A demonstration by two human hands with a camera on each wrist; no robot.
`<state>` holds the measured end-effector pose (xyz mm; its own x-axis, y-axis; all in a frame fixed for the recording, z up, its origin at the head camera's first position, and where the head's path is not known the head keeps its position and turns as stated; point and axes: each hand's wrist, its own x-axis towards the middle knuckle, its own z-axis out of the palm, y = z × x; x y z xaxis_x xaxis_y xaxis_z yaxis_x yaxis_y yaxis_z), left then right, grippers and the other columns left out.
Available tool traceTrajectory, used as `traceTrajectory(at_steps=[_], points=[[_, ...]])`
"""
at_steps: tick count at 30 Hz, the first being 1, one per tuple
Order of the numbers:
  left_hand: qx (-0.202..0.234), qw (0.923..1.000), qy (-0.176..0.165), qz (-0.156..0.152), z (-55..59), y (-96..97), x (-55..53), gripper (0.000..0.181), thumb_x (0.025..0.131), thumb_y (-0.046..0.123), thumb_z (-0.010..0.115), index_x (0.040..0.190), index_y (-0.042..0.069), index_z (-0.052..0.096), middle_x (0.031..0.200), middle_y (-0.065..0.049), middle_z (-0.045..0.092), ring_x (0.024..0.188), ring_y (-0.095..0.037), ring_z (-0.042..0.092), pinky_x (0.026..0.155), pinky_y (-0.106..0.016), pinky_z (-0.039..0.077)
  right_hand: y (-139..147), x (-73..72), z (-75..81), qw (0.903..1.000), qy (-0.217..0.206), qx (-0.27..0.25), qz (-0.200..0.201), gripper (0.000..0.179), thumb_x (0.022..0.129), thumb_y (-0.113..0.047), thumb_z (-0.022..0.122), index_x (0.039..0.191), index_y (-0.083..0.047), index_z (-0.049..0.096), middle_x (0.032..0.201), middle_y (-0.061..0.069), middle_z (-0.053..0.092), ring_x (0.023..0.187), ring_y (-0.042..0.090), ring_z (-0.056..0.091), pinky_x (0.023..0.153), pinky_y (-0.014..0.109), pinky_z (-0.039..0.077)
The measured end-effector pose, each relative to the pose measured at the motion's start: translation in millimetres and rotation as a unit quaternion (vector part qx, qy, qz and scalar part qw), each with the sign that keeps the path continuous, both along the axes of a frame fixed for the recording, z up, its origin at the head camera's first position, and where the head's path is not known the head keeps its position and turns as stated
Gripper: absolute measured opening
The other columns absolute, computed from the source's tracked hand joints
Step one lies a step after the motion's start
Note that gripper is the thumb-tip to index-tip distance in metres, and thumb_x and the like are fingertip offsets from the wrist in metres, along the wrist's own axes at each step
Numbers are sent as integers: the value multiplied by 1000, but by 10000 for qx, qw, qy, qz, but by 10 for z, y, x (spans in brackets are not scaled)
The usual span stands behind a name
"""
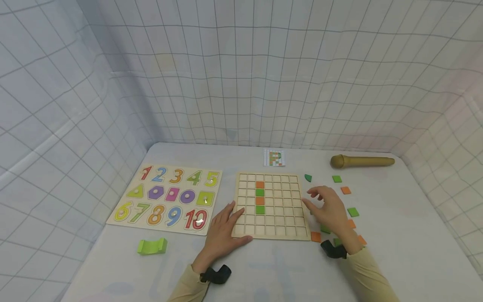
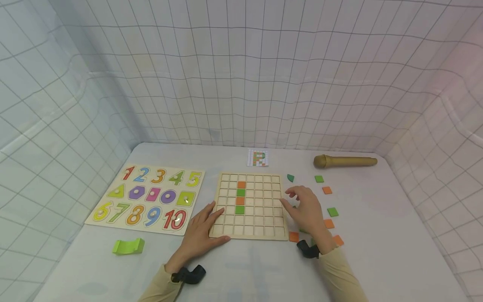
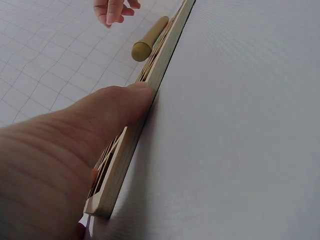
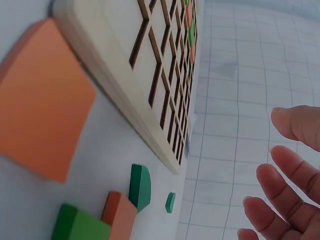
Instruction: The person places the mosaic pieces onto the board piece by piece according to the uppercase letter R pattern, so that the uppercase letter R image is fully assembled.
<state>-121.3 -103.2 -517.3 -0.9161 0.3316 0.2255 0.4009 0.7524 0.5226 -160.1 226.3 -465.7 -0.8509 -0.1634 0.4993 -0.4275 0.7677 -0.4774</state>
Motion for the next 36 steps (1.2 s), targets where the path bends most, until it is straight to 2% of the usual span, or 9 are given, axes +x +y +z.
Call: traceTrajectory(at_steps=[5, 9, 14, 22, 29, 36], points=[[3, 10000, 19, 7, -11, 1, 1, 78, 76, 54, 70, 139, 14, 49, 151, -14, 28, 137, -32, 25, 106, -53, 23, 149, 62, -8, 9997, -202, 98, -86, 24, 78, -15, 78, 96, -5, 66, 86, 4, 60, 77, 21, 51, 65, 36, 44], [-5, 10000, 44, 12, -15, 0, 1, 78, 76, 55, 70, 139, 14, 49, 151, -14, 29, 137, -32, 25, 106, -53, 23, 243, 109, -13, 9979, -575, 238, -199, 26, 78, -18, 79, 96, -5, 66, 88, 7, 61, 78, 25, 53, 66, 38, 45], [6, 10000, 57, 18, -9, -2, 2, 78, 76, 54, 71, 139, 14, 49, 150, -15, 29, 137, -32, 25, 106, -53, 23, 318, 141, -21, 9912, -1161, 536, -341, 30, 77, -23, 79, 97, -4, 67, 91, 8, 63, 81, 27, 55, 66, 39, 45], [-20, 9999, 117, 20, -29, -4, -4, 79, 75, 54, 71, 139, 13, 49, 150, -15, 29, 136, -33, 27, 104, -54, 24, 374, 155, -9, 9806, -1786, 742, -322, 34, 76, -26, 80, 98, -4, 68, 90, 6, 62, 76, 21, 52, 63, 36, 43], [-25, 10000, 95, 9, -46, -3, -13, 79, 75, 56, 70, 139, 14, 49, 150, -14, 29, 135, -34, 27, 104, -55, 24, 410, 149, -30, 9745, -2008, 959, -300, 31, 78, -28, 79, 96, -5, 70, 89, 4, 62, 85, 25, 57, 69, 44, 47], [-73, 10000, -29, 39, -32, 0, -17, 80, 75, 56, 70, 141, 15, 47, 152, -13, 27, 137, -33, 25, 105, -54, 23, 427, 146, -45, 9723, -2010, 1182, -186, 25, 77, -27, 79, 90, -8, 71, 83, -1, 61, 81, 23, 57, 67, 42, 47]])
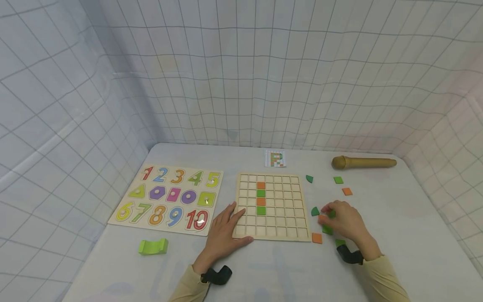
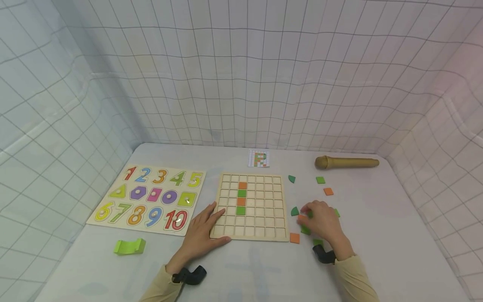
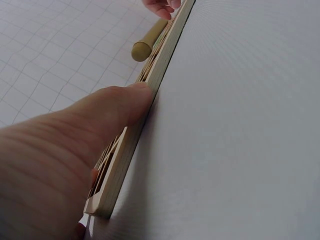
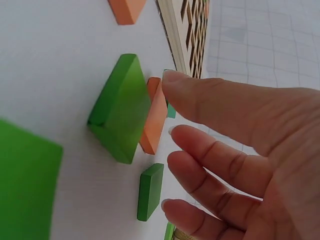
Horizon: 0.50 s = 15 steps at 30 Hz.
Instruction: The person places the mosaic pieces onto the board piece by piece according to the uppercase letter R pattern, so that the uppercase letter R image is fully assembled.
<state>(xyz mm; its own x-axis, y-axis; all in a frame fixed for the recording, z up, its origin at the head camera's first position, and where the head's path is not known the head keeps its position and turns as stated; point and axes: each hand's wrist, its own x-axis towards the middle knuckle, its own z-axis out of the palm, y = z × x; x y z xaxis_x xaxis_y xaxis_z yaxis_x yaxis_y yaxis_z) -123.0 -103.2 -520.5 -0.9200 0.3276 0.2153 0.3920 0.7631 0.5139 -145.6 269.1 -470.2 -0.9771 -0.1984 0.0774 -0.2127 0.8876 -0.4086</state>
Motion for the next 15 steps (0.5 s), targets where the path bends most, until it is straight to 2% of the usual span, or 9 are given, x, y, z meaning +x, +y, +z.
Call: traceTrajectory(at_steps=[5, 15], points=[[-23, 10000, -81, 13, 4, 2, 4, 80, 76, 56, 70, 141, 16, 47, 153, -11, 26, 137, -31, 23, 106, -52, 22, 1, 0, -3, 9999, -66, 78, 25, 22, 77, -26, 78, 88, -9, 72, 83, -2, 62, 81, 23, 58, 67, 42, 47], [-33, 10000, 26, -26, 13, -1, 6, 80, 75, 56, 70, 140, 14, 48, 151, -13, 27, 136, -33, 26, 105, -53, 24, -5, -14, -21, 9998, -205, 50, 16, 18, 77, -25, 79, 85, -11, 69, 82, -3, 61, 80, 20, 56, 66, 40, 46]])
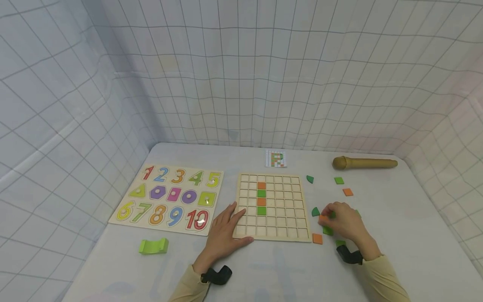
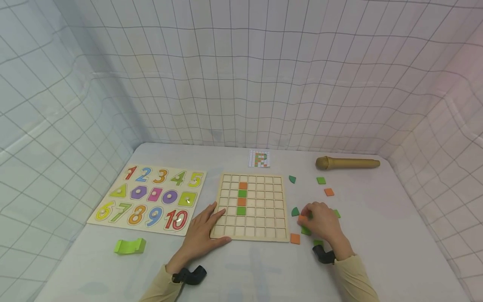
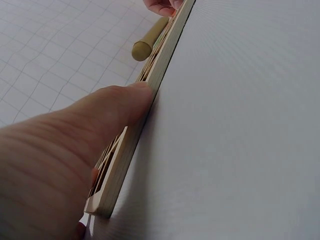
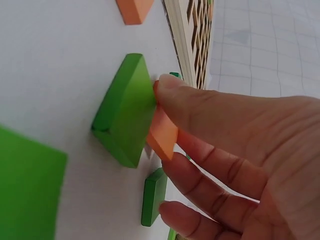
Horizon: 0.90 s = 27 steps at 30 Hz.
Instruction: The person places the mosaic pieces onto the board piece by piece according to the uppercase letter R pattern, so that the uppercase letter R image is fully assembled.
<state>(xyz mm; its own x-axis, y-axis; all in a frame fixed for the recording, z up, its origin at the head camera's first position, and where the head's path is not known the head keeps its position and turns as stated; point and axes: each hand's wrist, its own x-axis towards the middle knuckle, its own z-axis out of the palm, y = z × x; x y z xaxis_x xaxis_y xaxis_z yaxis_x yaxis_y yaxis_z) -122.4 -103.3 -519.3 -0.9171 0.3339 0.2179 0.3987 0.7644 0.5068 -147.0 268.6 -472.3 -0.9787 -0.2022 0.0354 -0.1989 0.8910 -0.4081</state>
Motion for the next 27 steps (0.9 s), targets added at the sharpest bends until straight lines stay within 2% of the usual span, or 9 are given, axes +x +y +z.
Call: traceTrajectory(at_steps=[6, 11, 19, 27], points=[[8, 10000, -84, 5, -5, -5, 1, 81, 75, 57, 69, 141, 15, 47, 152, -12, 26, 137, -32, 25, 106, -52, 23, -34, 23, -1, 9995, -157, -244, -88, 20, 77, -19, 79, 86, -10, 65, 80, -2, 58, 71, 15, 49, 62, 33, 43], [68, 10000, 59, -16, -15, -3, 5, 80, 75, 56, 70, 140, 14, 49, 151, -13, 28, 135, -34, 27, 104, -54, 24, -55, 58, -10, 9993, -26, -355, -107, 20, 76, -17, 80, 86, -13, 63, 77, -4, 57, 62, 13, 43, 55, 29, 39], [45, 10000, -55, 15, -11, 3, -5, 80, 76, 56, 69, 141, 15, 47, 153, -10, 26, 137, -30, 24, 107, -52, 21, -147, 88, 54, 9992, 22, -365, -141, 19, 77, -18, 79, 80, -13, 61, 66, -7, 52, 52, 11, 40, 45, 25, 31], [94, 9997, 209, -33, -29, -3, -7, 79, 76, 55, 70, 139, 13, 49, 150, -14, 29, 134, -34, 28, 103, -55, 26, -440, 26, 84, 9958, 478, -775, 117, 22, 75, -24, 81, 78, -18, 60, 66, -11, 53, 53, 8, 43, 45, 25, 34]])
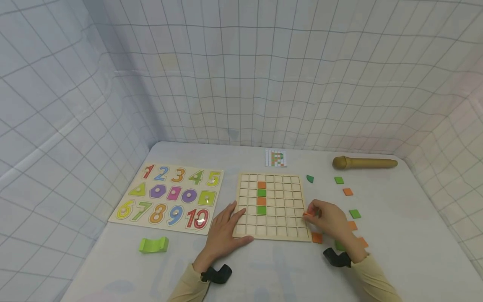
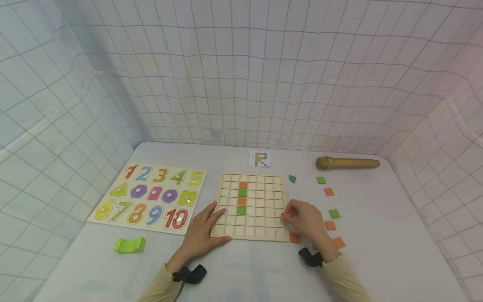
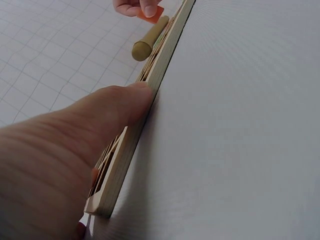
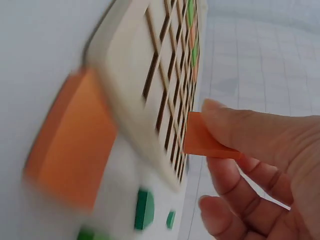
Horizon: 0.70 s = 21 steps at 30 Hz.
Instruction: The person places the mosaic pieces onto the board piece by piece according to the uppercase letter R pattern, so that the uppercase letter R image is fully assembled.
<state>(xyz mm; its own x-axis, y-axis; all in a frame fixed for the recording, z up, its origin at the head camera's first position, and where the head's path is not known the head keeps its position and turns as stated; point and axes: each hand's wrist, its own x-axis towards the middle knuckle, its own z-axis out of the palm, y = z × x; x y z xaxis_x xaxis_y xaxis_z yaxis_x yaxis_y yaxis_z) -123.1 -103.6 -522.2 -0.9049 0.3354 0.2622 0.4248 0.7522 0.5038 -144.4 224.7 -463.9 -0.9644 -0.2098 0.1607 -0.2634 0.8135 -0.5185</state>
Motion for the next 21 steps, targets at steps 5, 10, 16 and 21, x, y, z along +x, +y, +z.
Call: traceTrajectory(at_steps=[5, 10, 16, 21], points=[[71, 10000, -6, 7, 9, -1, 0, 78, 75, 54, 71, 139, 14, 50, 150, -14, 29, 134, -35, 29, 103, -55, 25, -288, -42, 16, 9996, 185, -148, 163, 18, 77, -26, 80, 78, -20, 63, 64, -12, 51, 53, 8, 42, 44, 24, 34], [23, 9999, -96, 16, 22, 0, 3, 80, 75, 54, 71, 140, 13, 49, 151, -14, 28, 135, -35, 28, 104, -55, 25, -565, -61, 37, 9983, 257, -284, 443, 13, 79, -21, 78, 80, -18, 66, 65, -13, 51, 55, 7, 42, 46, 24, 34], [-10, 9998, -172, 51, 28, 1, 2, 80, 75, 55, 71, 140, 14, 48, 152, -12, 27, 135, -34, 27, 105, -53, 24, -810, -95, -1, 9965, 225, -380, 706, 10, 79, -18, 78, 82, -20, 68, 72, -16, 56, 58, 5, 43, 50, 24, 36], [-17, 9999, -98, 45, 15, -1, 3, 80, 74, 55, 71, 139, 13, 50, 151, -13, 29, 134, -35, 29, 104, -54, 25, -937, -104, -31, 9963, 4, -399, 766, 10, 80, -22, 78, 81, -25, 68, 71, -19, 54, 57, 4, 43, 50, 23, 36]])
